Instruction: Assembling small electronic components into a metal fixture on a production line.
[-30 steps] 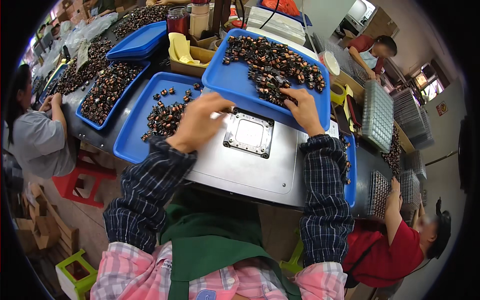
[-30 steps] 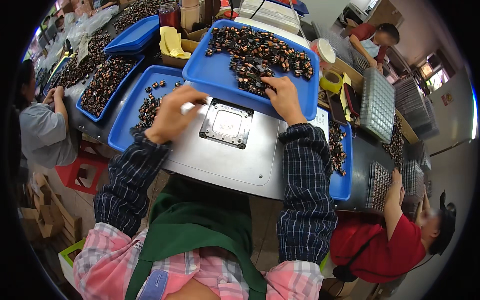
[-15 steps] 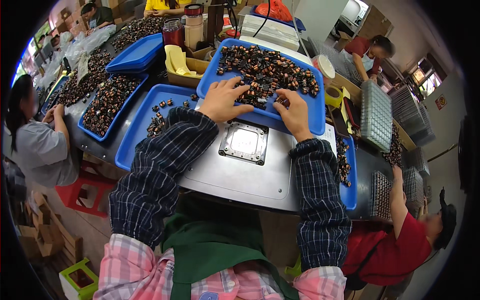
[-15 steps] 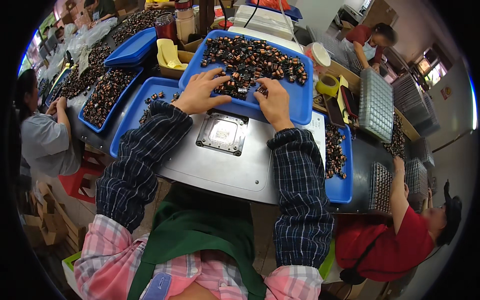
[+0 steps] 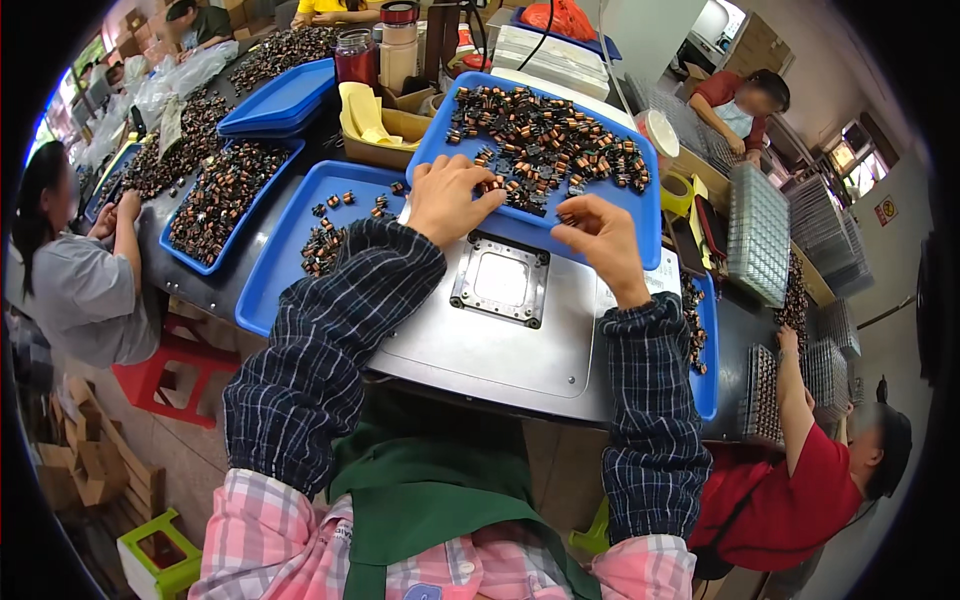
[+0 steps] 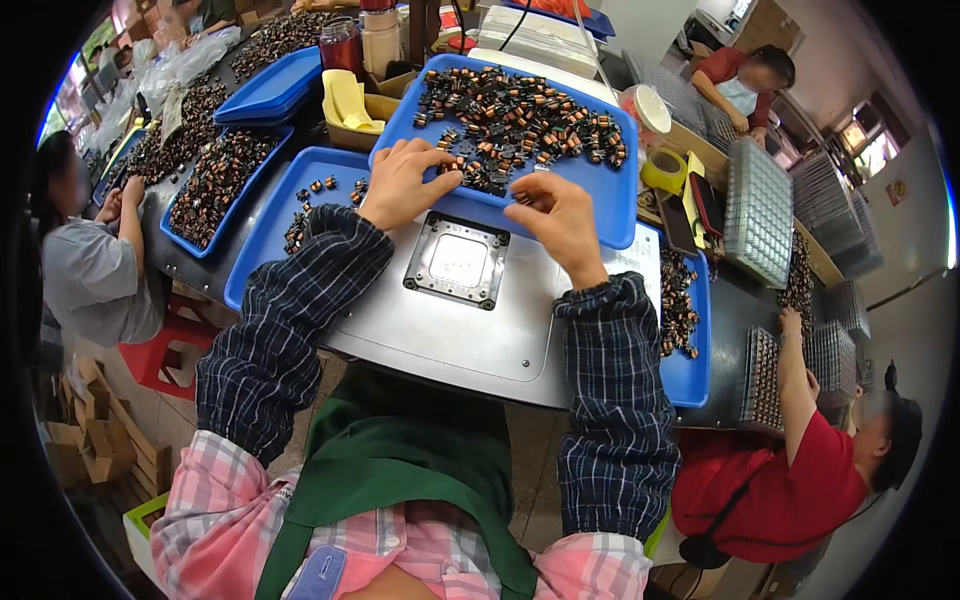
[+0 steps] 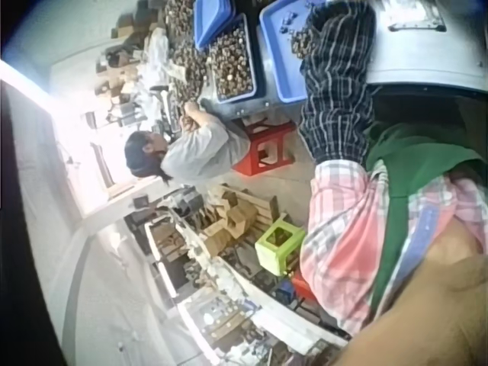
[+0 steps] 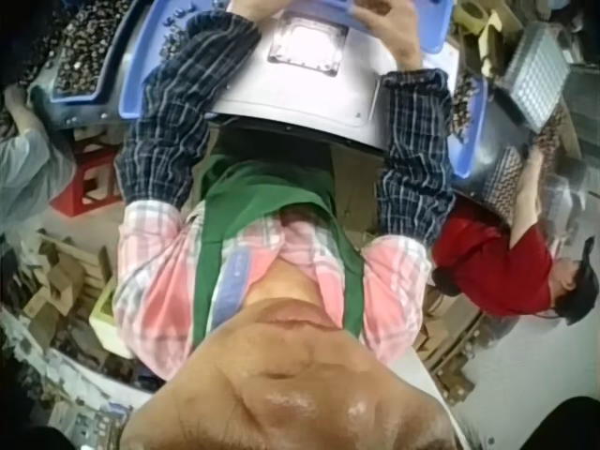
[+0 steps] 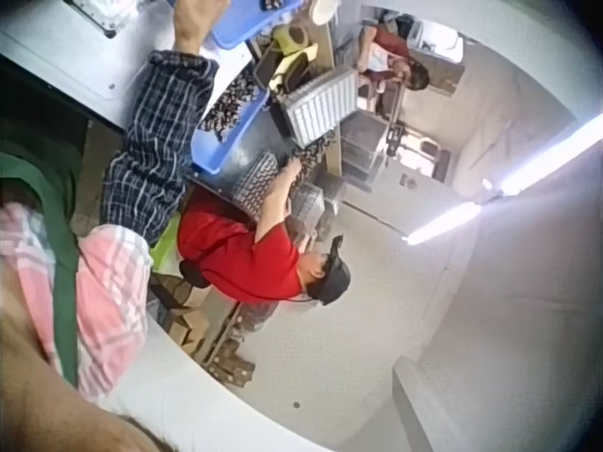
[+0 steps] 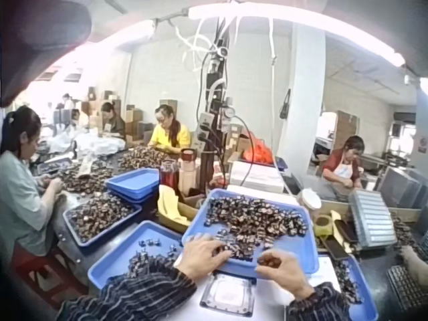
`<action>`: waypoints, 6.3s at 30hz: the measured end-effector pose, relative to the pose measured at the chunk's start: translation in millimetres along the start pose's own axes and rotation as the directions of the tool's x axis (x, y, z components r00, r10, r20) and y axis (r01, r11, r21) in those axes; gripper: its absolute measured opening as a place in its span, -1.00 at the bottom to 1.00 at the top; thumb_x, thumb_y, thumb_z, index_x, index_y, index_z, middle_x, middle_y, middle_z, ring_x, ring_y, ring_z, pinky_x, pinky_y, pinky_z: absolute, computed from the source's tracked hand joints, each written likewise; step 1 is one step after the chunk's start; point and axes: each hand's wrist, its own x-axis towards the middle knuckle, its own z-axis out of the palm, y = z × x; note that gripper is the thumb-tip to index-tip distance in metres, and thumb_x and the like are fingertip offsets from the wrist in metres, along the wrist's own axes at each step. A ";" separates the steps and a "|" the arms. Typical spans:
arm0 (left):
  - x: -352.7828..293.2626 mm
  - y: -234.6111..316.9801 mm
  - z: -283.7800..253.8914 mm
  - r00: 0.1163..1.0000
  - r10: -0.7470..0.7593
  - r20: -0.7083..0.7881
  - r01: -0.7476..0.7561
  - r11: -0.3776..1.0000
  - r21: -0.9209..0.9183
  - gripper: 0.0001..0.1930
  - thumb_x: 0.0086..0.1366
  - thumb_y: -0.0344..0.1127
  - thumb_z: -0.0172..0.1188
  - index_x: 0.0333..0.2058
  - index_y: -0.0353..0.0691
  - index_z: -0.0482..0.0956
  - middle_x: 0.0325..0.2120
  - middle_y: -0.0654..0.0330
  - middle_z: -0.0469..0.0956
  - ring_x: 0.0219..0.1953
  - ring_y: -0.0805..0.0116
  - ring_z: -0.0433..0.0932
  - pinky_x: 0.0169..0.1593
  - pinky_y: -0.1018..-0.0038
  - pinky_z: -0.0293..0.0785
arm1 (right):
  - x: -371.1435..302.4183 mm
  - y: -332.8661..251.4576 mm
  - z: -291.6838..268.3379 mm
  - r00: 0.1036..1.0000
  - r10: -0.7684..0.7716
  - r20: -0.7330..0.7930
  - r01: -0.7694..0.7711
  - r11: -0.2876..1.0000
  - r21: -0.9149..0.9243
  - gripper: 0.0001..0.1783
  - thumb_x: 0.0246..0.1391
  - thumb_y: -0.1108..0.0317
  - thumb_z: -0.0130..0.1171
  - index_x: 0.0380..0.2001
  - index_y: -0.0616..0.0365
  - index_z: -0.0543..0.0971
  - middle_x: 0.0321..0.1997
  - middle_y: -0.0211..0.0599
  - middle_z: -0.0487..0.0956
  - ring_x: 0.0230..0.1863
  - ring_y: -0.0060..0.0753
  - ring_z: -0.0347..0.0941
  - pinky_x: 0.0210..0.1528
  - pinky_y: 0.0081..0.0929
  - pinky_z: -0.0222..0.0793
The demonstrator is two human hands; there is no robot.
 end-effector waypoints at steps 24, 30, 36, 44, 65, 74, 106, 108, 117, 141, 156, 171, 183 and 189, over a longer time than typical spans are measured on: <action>-21.6 12.5 -12.9 0.991 -0.050 -0.126 -0.033 0.811 -0.585 -0.80 0.02 -0.53 0.15 -0.31 -0.25 0.53 -0.43 0.24 0.42 -0.46 0.51 0.40 -0.35 0.60 0.36 | -23.6 -29.8 44.7 0.880 -0.219 0.422 0.390 0.840 -0.377 -0.79 -0.32 0.58 0.13 -0.47 0.20 0.55 -0.49 -0.22 0.46 -0.45 -0.15 0.41 -0.38 -0.38 0.32; -31.0 15.0 -19.3 1.000 0.022 0.002 -0.018 0.845 -0.535 -0.83 0.05 -0.52 0.10 -0.33 -0.27 0.53 -0.41 0.20 0.46 -0.42 0.44 0.43 -0.30 0.58 0.35 | -23.1 -31.0 45.1 0.881 -0.204 0.427 0.392 0.819 -0.418 -0.79 -0.32 0.59 0.14 -0.46 0.20 0.55 -0.49 -0.24 0.46 -0.46 -0.25 0.43 -0.38 -0.42 0.33; -48.7 25.6 -25.9 0.978 0.095 0.186 0.027 0.824 -0.566 -0.83 -0.01 -0.52 0.15 -0.36 -0.25 0.53 -0.46 0.18 0.48 -0.40 0.34 0.46 -0.35 0.52 0.36 | -5.9 -18.6 2.7 0.914 0.119 0.388 -0.259 0.907 0.332 -0.77 -0.15 0.57 0.08 -0.31 0.30 0.44 -0.45 -0.30 0.48 -0.42 -0.45 0.43 -0.40 -0.58 0.40; -52.6 26.9 -19.5 0.921 0.330 0.205 -0.214 0.871 -0.442 -0.87 -0.01 -0.50 0.14 -0.41 -0.28 0.53 -0.48 0.14 0.46 -0.35 0.18 0.43 -0.28 0.40 0.38 | 5.5 21.5 -29.0 0.983 0.171 -0.068 -0.146 0.950 0.275 -0.77 -0.12 0.38 0.16 -0.35 0.25 0.49 -0.53 -0.42 0.41 -0.53 -0.66 0.26 -0.55 -0.69 0.15; -64.2 -14.6 -60.7 0.989 -0.146 -0.010 0.123 0.864 -0.488 -0.85 0.01 -0.51 0.15 -0.37 -0.30 0.53 -0.45 0.18 0.50 -0.44 0.41 0.47 -0.34 0.53 0.39 | -2.2 -2.8 -12.0 0.998 0.044 0.045 -0.045 0.998 0.034 -0.81 -0.09 0.48 0.14 -0.32 0.26 0.52 -0.45 -0.43 0.51 -0.44 -0.74 0.37 -0.43 -0.79 0.26; -67.9 -59.9 -60.1 0.959 -0.269 -0.091 0.239 0.937 -0.253 -0.78 0.00 -0.38 0.16 -0.33 -0.30 0.52 -0.40 0.12 0.48 -0.29 0.24 0.43 -0.18 0.40 0.34 | -22.6 -24.4 36.7 0.947 -0.071 0.314 0.118 0.984 -0.132 -0.84 -0.22 0.52 0.20 -0.44 0.24 0.54 -0.55 -0.42 0.49 -0.63 -0.68 0.21 -0.58 -0.69 0.17; -7.9 -19.6 -3.0 0.977 0.013 -0.211 -0.030 0.997 -0.078 -0.91 0.05 -0.29 0.12 -0.49 -0.13 0.53 -0.47 0.25 0.46 -0.12 0.24 0.36 0.16 0.10 -0.21 | 29.6 25.0 -15.8 0.971 0.152 -0.182 -0.093 0.950 0.297 -0.87 -0.08 0.48 0.10 -0.39 0.23 0.45 -0.55 -0.43 0.42 -0.64 -0.69 0.26 -0.68 -0.74 0.14; -8.4 -12.3 -6.5 0.996 0.018 -0.090 -0.030 0.991 -0.129 -0.92 0.07 -0.30 0.10 -0.50 -0.14 0.52 -0.50 0.24 0.44 -0.29 0.30 0.42 0.13 0.18 -0.09 | 33.2 35.2 -17.9 0.966 0.174 -0.189 -0.145 0.977 0.159 -0.81 -0.14 0.47 0.14 -0.36 0.22 0.46 -0.55 -0.42 0.42 -0.61 -0.66 0.28 -0.63 -0.67 0.19; -16.0 -6.0 -16.8 0.997 0.073 0.011 -0.070 0.976 -0.205 -0.87 0.10 -0.37 0.06 -0.35 -0.22 0.51 -0.37 0.18 0.45 -0.27 0.27 0.40 -0.08 0.44 0.17 | 35.9 43.2 -6.0 0.982 -0.136 -0.127 0.031 0.791 -0.611 -0.68 -0.27 0.28 0.26 -0.37 0.17 0.50 -0.49 -0.20 0.44 -0.44 -0.21 0.38 -0.37 -0.40 0.29; -50.6 23.0 -26.8 0.920 0.294 0.258 -0.141 0.864 -0.483 -0.89 0.02 -0.53 0.12 -0.41 -0.31 0.50 -0.43 0.13 0.45 -0.37 0.22 0.46 -0.30 0.47 0.40 | 14.8 40.0 -41.1 0.954 0.301 0.001 -0.074 0.230 0.970 -0.68 0.12 0.31 -0.09 -0.13 0.31 0.39 -0.33 -0.24 0.42 -0.52 -0.61 0.20 -0.77 -0.84 0.02; -49.6 33.5 -19.7 0.885 0.411 0.222 -0.329 0.886 -0.327 -0.89 0.04 -0.49 0.09 -0.42 -0.30 0.55 -0.50 0.15 0.43 -0.36 0.21 0.39 -0.28 0.40 0.35 | 7.1 -0.5 -18.4 0.946 0.323 -0.020 -0.259 0.793 0.551 -0.69 0.03 0.44 -0.01 -0.12 0.29 0.34 -0.22 -0.19 0.46 -0.43 -0.48 0.43 -0.69 -0.80 0.19; -50.9 27.9 -22.2 0.907 0.361 0.214 -0.234 0.858 -0.457 -0.85 -0.03 -0.54 0.13 -0.40 -0.29 0.53 -0.49 0.12 0.44 -0.35 0.18 0.42 -0.26 0.41 0.37 | -5.2 -19.9 9.5 0.964 0.136 0.229 -0.194 0.948 0.251 -0.75 -0.03 0.50 0.05 -0.22 0.32 0.46 -0.38 -0.24 0.53 -0.59 -0.71 0.40 -0.76 -0.82 0.12; -62.5 -43.2 -58.5 0.969 -0.107 -0.222 0.085 0.991 -0.104 -0.88 -0.02 -0.49 0.13 -0.43 -0.30 0.54 -0.46 0.15 0.48 -0.33 0.21 0.43 -0.20 0.40 0.34 | -14.5 -19.9 25.6 0.927 -0.020 0.374 0.066 0.992 -0.110 -0.74 -0.22 0.51 0.17 -0.33 0.26 0.51 -0.47 -0.28 0.53 -0.49 -0.55 0.40 -0.45 -0.61 0.32; -13.4 -21.4 -36.3 0.998 0.032 -0.045 -0.040 0.977 -0.210 -0.84 0.00 -0.46 0.11 -0.38 -0.28 0.54 -0.35 0.11 0.47 -0.21 0.19 0.41 -0.15 0.42 0.32 | -18.7 -22.8 35.6 0.863 -0.236 0.448 0.390 0.873 -0.292 -0.80 -0.26 0.54 0.18 -0.42 0.23 0.54 -0.45 -0.20 0.44 -0.42 -0.18 0.40 -0.36 -0.42 0.31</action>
